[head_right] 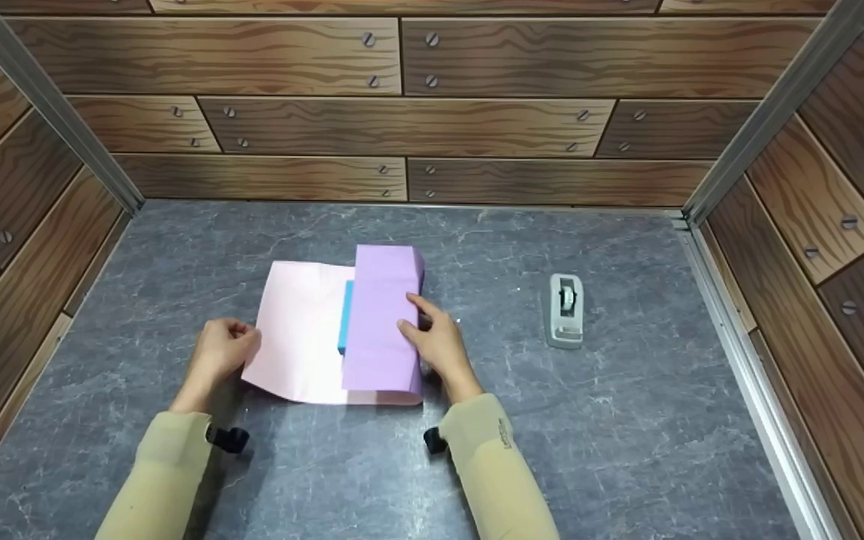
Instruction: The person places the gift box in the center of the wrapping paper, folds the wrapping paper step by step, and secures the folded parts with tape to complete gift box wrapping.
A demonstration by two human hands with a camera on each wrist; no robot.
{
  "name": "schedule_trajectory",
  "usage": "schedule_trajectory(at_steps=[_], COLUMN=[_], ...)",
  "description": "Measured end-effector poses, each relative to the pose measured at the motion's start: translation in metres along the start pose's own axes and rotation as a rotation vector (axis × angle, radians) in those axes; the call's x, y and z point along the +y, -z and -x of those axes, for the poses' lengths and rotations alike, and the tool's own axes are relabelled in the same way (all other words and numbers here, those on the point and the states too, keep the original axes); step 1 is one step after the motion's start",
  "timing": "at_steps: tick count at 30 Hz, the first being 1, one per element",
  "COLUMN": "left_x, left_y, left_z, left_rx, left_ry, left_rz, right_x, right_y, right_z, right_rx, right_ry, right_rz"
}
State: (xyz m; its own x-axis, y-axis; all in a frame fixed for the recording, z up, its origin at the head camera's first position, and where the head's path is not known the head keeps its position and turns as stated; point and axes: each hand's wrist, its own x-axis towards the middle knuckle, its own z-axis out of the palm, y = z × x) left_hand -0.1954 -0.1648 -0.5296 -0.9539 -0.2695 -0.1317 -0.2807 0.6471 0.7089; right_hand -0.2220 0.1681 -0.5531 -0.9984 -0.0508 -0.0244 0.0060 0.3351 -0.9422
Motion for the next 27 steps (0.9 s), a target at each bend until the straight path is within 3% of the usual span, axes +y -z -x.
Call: schedule_trajectory(at_steps=[9, 18, 27], left_x=[0.02, 0.046, 0.067], left_y=[0.004, 0.005, -0.007], left_z=[0.007, 0.018, 0.025], left_rx=[0.08, 0.056, -0.004], left_ry=[-0.208, -0.32, -0.422], left_rz=[0.078, 0.201, 0.305], right_x=[-0.001, -0.001, 0.001], right_y=[0.0, 0.0, 0.0], right_z=[0.0, 0.0, 0.0], right_rx=[0.005, -0.001, -0.004], right_ry=[-0.011, -0.017, -0.002], right_rz=[-0.002, 0.008, 0.014])
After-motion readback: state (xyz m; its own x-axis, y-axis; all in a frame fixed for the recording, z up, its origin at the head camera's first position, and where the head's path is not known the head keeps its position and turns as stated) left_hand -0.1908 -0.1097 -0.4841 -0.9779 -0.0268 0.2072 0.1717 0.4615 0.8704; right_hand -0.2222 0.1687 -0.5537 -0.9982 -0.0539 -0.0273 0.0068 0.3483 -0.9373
